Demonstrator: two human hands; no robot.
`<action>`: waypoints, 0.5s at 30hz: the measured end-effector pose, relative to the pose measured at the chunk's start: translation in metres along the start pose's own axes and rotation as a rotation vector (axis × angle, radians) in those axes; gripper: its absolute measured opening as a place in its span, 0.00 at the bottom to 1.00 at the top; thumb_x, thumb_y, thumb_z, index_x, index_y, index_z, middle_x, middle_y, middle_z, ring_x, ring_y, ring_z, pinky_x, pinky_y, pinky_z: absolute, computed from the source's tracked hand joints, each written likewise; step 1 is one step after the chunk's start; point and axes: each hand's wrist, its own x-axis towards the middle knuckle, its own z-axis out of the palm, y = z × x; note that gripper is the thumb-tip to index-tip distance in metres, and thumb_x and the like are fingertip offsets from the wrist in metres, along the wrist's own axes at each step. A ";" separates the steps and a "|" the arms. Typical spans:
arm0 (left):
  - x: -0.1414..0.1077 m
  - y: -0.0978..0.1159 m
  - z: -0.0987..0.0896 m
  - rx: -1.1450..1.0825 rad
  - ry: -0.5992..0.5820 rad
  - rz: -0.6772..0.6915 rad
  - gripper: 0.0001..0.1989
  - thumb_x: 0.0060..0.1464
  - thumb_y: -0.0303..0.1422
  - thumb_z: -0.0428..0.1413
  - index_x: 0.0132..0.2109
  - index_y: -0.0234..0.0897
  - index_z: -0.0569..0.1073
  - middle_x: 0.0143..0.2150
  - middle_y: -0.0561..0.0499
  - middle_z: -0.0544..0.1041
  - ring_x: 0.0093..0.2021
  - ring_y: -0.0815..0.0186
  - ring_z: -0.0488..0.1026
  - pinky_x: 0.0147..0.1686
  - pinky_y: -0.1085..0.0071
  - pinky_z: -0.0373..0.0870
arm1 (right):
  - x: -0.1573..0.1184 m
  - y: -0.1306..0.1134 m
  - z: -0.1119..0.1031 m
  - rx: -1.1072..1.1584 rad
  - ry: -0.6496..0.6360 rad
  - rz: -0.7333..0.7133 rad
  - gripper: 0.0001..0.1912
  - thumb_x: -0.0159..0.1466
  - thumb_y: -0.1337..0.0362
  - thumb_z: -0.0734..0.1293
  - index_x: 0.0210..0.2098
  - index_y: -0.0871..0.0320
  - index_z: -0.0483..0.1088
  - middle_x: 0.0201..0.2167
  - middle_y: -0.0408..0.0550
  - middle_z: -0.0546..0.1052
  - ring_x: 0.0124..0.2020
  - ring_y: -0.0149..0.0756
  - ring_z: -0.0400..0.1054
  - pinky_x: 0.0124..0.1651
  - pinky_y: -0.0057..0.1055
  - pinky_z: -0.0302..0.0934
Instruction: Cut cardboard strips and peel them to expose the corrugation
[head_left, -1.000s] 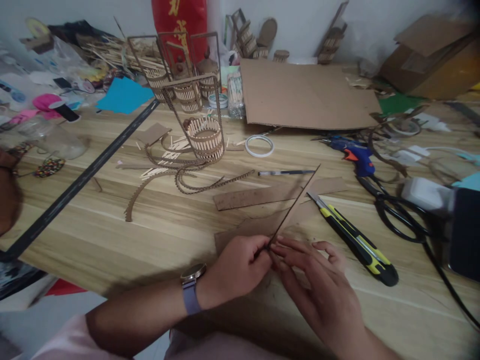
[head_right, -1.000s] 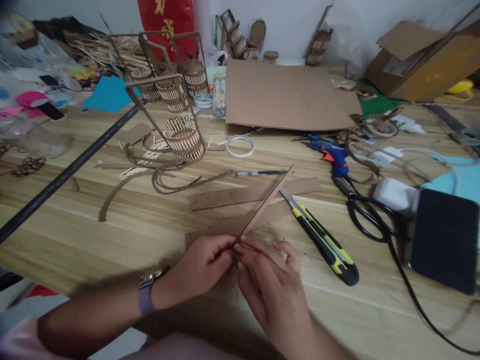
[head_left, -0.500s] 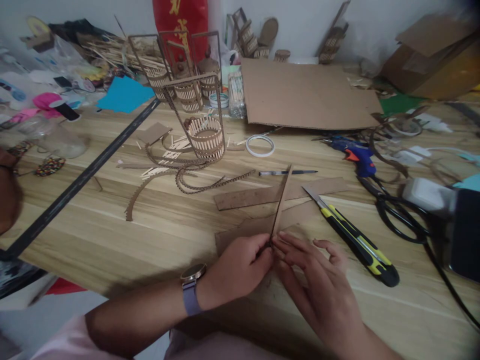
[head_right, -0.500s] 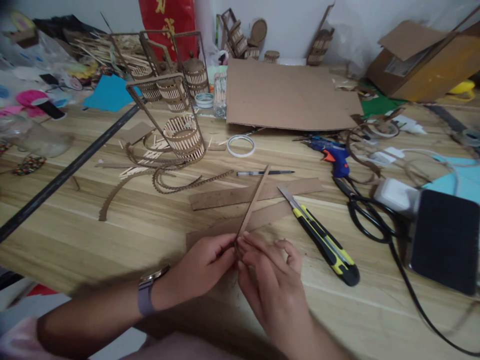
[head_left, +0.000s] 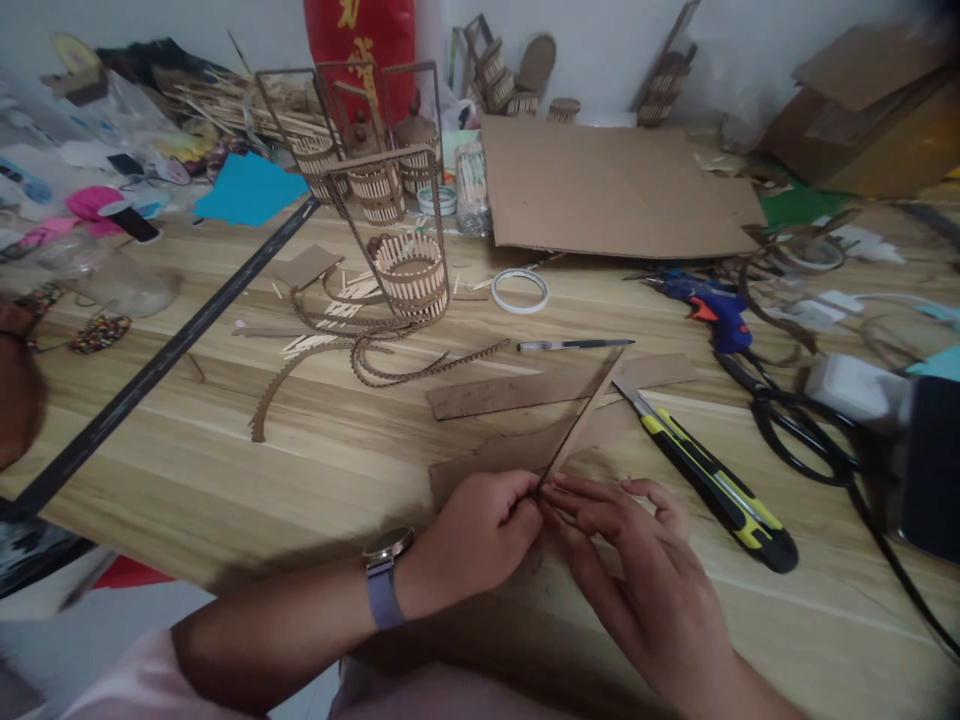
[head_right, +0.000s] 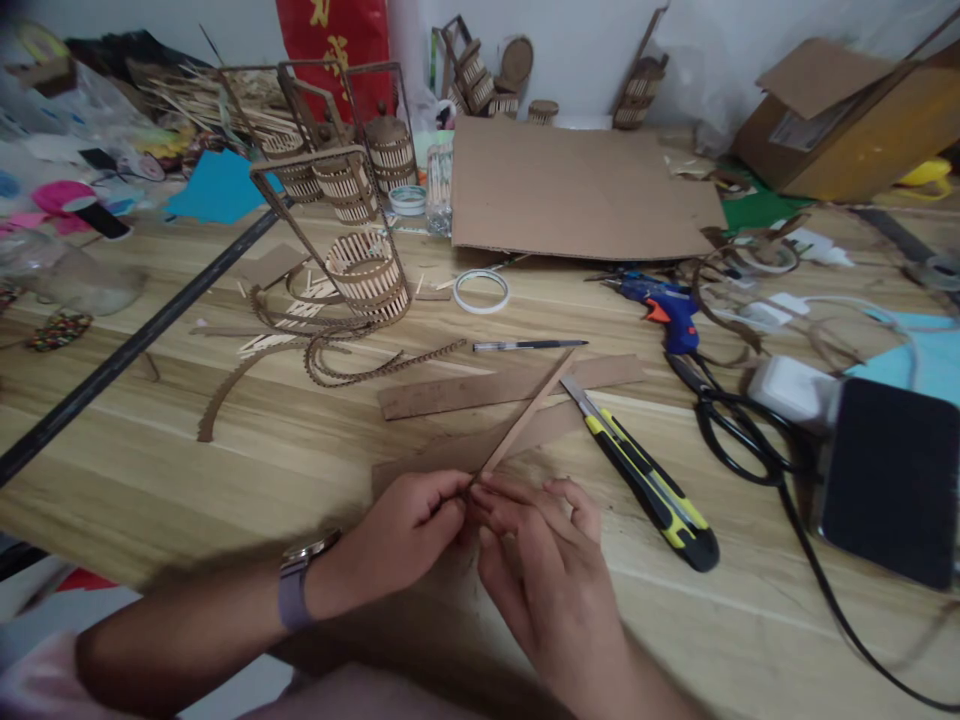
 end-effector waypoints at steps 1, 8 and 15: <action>0.000 0.001 0.000 -0.002 -0.001 0.004 0.10 0.58 0.24 0.48 0.31 0.37 0.70 0.27 0.55 0.72 0.30 0.68 0.70 0.31 0.73 0.60 | 0.000 0.001 0.000 -0.002 0.005 0.006 0.07 0.70 0.69 0.63 0.46 0.53 0.68 0.42 0.45 0.85 0.47 0.39 0.80 0.56 0.41 0.57; 0.001 0.002 -0.001 -0.021 -0.045 0.037 0.12 0.66 0.29 0.47 0.41 0.36 0.75 0.35 0.51 0.78 0.36 0.65 0.74 0.36 0.72 0.65 | -0.003 0.003 0.001 -0.001 -0.010 0.006 0.04 0.70 0.68 0.63 0.40 0.51 0.66 0.43 0.45 0.85 0.50 0.40 0.79 0.57 0.42 0.58; 0.000 -0.001 0.000 -0.053 -0.037 0.033 0.13 0.68 0.30 0.46 0.42 0.35 0.75 0.38 0.48 0.80 0.39 0.63 0.76 0.39 0.71 0.68 | -0.001 -0.003 0.009 -0.052 0.044 0.019 0.05 0.72 0.66 0.64 0.46 0.52 0.71 0.44 0.46 0.86 0.49 0.41 0.79 0.60 0.44 0.55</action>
